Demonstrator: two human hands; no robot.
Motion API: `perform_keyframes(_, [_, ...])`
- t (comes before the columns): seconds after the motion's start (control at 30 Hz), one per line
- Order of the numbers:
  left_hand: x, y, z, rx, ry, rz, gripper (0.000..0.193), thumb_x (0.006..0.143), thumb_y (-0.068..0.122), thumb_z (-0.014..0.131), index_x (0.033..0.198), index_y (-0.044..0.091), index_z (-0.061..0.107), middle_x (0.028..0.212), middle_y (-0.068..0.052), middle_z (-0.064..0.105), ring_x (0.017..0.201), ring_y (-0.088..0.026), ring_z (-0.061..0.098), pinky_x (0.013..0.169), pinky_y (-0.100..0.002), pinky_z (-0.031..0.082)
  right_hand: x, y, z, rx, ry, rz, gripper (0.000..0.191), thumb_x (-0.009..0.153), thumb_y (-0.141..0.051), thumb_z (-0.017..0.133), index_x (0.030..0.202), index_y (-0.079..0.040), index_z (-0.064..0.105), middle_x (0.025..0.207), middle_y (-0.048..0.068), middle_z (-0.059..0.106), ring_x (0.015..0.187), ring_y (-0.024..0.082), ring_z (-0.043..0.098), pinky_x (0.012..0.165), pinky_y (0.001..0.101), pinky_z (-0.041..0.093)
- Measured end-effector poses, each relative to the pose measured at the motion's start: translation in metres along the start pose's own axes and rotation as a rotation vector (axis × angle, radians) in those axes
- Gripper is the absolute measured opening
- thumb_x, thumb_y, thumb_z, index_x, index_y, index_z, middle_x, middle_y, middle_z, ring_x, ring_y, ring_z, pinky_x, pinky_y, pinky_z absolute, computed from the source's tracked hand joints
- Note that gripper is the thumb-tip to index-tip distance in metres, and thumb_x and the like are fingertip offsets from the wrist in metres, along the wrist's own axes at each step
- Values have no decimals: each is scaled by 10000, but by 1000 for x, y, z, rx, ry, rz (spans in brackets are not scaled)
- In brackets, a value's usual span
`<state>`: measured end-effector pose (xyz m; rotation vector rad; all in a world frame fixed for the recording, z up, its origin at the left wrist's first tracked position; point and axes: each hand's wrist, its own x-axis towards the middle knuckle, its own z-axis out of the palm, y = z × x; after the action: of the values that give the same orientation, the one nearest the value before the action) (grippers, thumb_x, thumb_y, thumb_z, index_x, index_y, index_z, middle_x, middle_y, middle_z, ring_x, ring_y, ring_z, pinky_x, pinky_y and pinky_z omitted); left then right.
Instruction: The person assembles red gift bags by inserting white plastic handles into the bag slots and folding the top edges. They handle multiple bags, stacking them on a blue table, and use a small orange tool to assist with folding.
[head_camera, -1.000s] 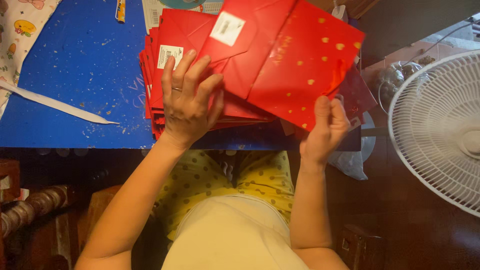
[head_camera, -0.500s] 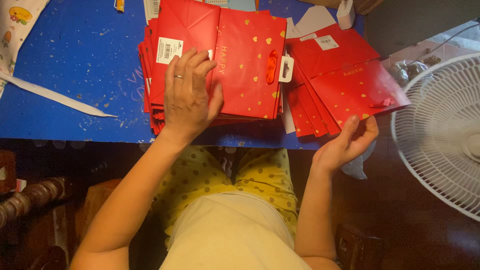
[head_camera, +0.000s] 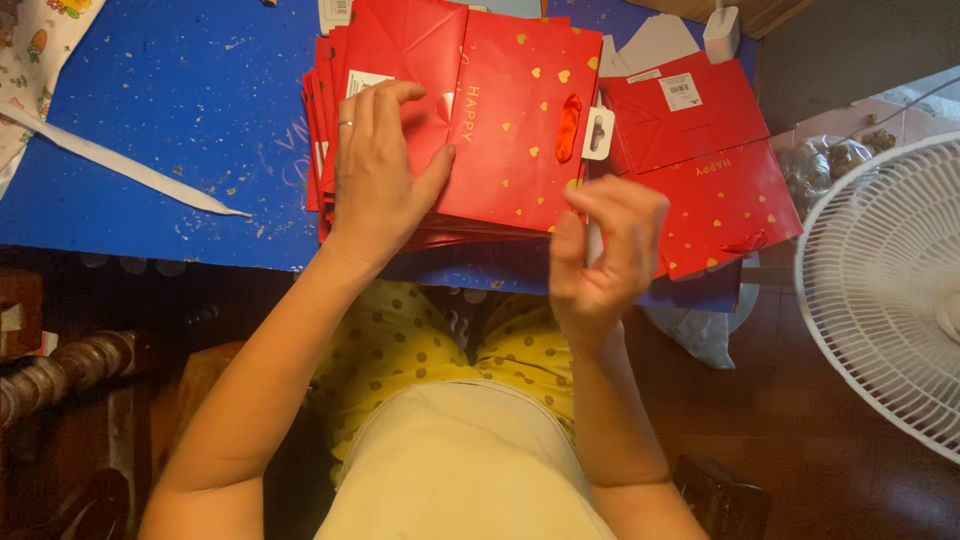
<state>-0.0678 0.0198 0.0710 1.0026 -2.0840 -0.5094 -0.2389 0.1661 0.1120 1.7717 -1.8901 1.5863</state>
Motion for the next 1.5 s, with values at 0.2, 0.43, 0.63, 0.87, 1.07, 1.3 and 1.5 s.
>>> perform_keyframes(0.2, [15,5,-2,208,-37,33,670,791,212,812,1343,-58,547,1070,-222,634,1033,-416,580,874,-479,522,85,15,69,543,-372,282,123,1083,-152,653,1152,-50,654,1135,52,621,1031,131,660,948,300,581])
perform_keyframes(0.43, [29,11,-6,195,-221,-46,495,820,42,707,1293,-75,621,849,-219,704,763,-392,706,670,-469,575,89,71,130,877,-396,754,157,1049,-206,606,1016,-53,618,930,29,630,784,103,632,696,306,622])
perform_keyframes(0.63, [34,-10,-26,-170,-99,12,394,886,-30,664,1279,-8,640,991,-173,745,887,-316,743,788,-411,596,66,81,131,858,-388,620,180,1086,-197,609,1015,-31,614,915,39,634,773,102,640,668,293,608])
perform_keyframes(0.87, [22,-37,-31,-578,-134,-279,489,932,-23,643,1410,28,554,1110,-86,712,1023,-166,742,881,-289,603,68,66,125,724,-440,674,127,1049,-115,571,1093,-9,626,958,56,713,668,85,623,551,240,528])
perform_keyframes(1.07, [8,-56,-22,-927,-126,-314,510,1011,-69,575,1505,29,490,1297,-82,610,1242,-164,659,1107,-288,555,60,53,139,690,-524,611,84,1060,-41,618,1123,11,636,929,20,692,770,64,645,688,225,544])
perform_keyframes(1.3, [8,-48,-11,-673,-118,-380,376,916,10,700,1282,28,613,1086,-48,689,995,-108,694,850,-248,614,56,51,145,630,-488,589,75,1062,-47,632,1081,17,665,948,7,701,806,50,639,715,226,547])
perform_keyframes(1.5, [6,-50,-7,-671,19,-317,153,992,21,710,1127,12,638,1073,-54,732,1011,-108,730,916,-260,603,58,47,134,675,-523,683,103,1051,-76,643,1106,11,654,924,26,707,775,78,651,703,226,539])
